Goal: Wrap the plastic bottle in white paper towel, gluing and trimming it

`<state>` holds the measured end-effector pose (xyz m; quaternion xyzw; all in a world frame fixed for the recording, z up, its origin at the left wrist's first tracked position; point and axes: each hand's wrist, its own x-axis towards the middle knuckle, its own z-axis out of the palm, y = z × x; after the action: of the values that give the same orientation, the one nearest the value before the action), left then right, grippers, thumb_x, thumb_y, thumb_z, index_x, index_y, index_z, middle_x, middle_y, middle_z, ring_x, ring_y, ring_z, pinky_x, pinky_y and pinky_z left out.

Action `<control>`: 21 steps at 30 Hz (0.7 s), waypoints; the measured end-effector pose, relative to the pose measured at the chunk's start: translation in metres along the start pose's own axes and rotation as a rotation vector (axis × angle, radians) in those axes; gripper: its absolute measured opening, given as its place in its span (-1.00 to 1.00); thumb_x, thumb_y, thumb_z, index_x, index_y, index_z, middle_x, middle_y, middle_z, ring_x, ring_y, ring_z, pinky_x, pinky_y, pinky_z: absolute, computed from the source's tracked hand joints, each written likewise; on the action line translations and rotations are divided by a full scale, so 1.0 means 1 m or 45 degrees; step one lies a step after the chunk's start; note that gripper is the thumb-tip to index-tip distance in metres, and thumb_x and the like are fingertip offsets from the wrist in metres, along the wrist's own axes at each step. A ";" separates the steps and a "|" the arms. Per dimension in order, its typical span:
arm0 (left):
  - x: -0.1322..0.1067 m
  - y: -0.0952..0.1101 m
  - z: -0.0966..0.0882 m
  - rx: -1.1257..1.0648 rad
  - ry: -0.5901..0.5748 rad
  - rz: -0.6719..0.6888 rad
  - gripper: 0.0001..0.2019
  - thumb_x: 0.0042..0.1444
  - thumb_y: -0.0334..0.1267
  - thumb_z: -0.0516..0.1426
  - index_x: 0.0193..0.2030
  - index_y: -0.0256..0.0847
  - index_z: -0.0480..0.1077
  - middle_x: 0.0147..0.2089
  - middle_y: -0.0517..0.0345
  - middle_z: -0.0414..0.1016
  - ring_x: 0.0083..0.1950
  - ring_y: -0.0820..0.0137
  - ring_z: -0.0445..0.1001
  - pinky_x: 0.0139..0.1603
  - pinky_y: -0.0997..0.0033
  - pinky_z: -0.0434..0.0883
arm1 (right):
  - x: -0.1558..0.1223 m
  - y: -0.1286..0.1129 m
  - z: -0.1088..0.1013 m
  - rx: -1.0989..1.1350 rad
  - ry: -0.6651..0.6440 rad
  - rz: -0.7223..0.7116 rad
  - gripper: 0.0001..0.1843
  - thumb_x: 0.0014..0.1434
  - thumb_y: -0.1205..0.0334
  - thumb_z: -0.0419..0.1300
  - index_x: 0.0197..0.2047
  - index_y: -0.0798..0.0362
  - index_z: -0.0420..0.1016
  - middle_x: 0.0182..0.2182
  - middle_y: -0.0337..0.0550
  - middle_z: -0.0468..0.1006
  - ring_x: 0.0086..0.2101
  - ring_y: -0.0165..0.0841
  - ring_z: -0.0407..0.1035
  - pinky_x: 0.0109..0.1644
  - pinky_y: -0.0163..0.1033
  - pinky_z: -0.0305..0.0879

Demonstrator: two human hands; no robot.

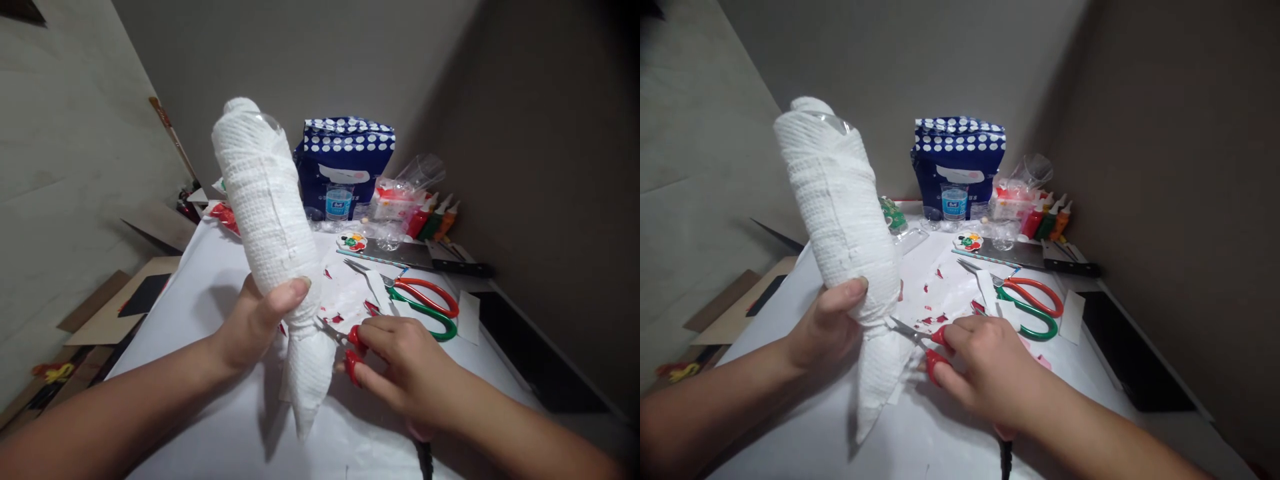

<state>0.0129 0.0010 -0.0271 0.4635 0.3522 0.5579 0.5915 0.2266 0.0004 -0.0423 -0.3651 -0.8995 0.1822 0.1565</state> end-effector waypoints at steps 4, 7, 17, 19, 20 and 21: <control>0.001 -0.007 -0.007 -0.037 0.009 -0.018 -0.66 0.09 -0.04 0.16 -0.16 -0.28 0.51 -0.06 -0.01 0.60 0.06 -0.03 0.48 0.00 0.15 0.48 | 0.002 0.001 0.001 0.052 -0.026 -0.005 -0.78 0.21 0.23 0.05 -0.48 0.05 0.29 -0.52 -0.16 0.41 -0.48 -0.37 0.26 -0.37 -0.26 0.08; 0.003 -0.009 -0.006 -0.083 0.014 -0.002 -0.62 0.09 -0.06 0.17 -0.09 -0.32 0.51 -0.12 -0.02 0.61 0.03 -0.01 0.50 0.04 0.13 0.46 | 0.003 0.001 0.002 0.067 -0.030 -0.005 -0.77 0.20 0.24 0.05 -0.49 0.05 0.27 -0.53 -0.18 0.39 -0.49 -0.38 0.24 -0.37 -0.27 0.07; 0.004 -0.005 0.004 -0.060 0.010 0.085 -0.58 0.13 -0.10 0.15 0.08 -0.28 0.46 -0.05 -0.01 0.59 0.01 0.06 0.51 0.01 0.19 0.44 | -0.001 0.003 0.010 0.044 0.048 -0.046 -0.79 0.18 0.27 0.04 -0.50 0.05 0.22 -0.55 -0.20 0.35 -0.49 -0.38 0.22 -0.36 -0.27 0.05; 0.004 -0.005 0.003 -0.061 0.005 0.067 -0.58 0.14 -0.10 0.15 0.07 -0.29 0.46 -0.07 -0.02 0.59 0.00 0.05 0.52 -0.02 0.20 0.45 | -0.001 0.002 0.012 0.060 0.065 -0.044 -0.79 0.18 0.27 0.04 -0.50 0.04 0.20 -0.55 -0.21 0.34 -0.49 -0.39 0.22 -0.36 -0.27 0.05; 0.004 -0.005 0.003 -0.067 -0.005 0.046 -0.57 0.14 -0.09 0.15 0.08 -0.29 0.46 -0.08 -0.03 0.60 -0.02 0.04 0.52 -0.05 0.19 0.47 | 0.000 0.002 0.012 0.066 0.073 -0.042 -0.79 0.18 0.26 0.04 -0.50 0.04 0.19 -0.55 -0.21 0.34 -0.49 -0.39 0.21 -0.36 -0.28 0.05; 0.004 -0.005 0.004 -0.075 -0.014 0.028 -0.56 0.14 -0.08 0.14 0.08 -0.30 0.46 -0.09 -0.04 0.60 -0.03 0.03 0.53 -0.08 0.17 0.48 | 0.000 0.002 0.013 0.071 0.079 -0.039 -0.78 0.18 0.26 0.04 -0.50 0.04 0.18 -0.55 -0.22 0.33 -0.50 -0.40 0.21 -0.36 -0.28 0.04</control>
<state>0.0185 0.0046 -0.0299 0.4527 0.3273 0.5720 0.6006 0.2229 -0.0011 -0.0545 -0.3522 -0.8943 0.1933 0.1970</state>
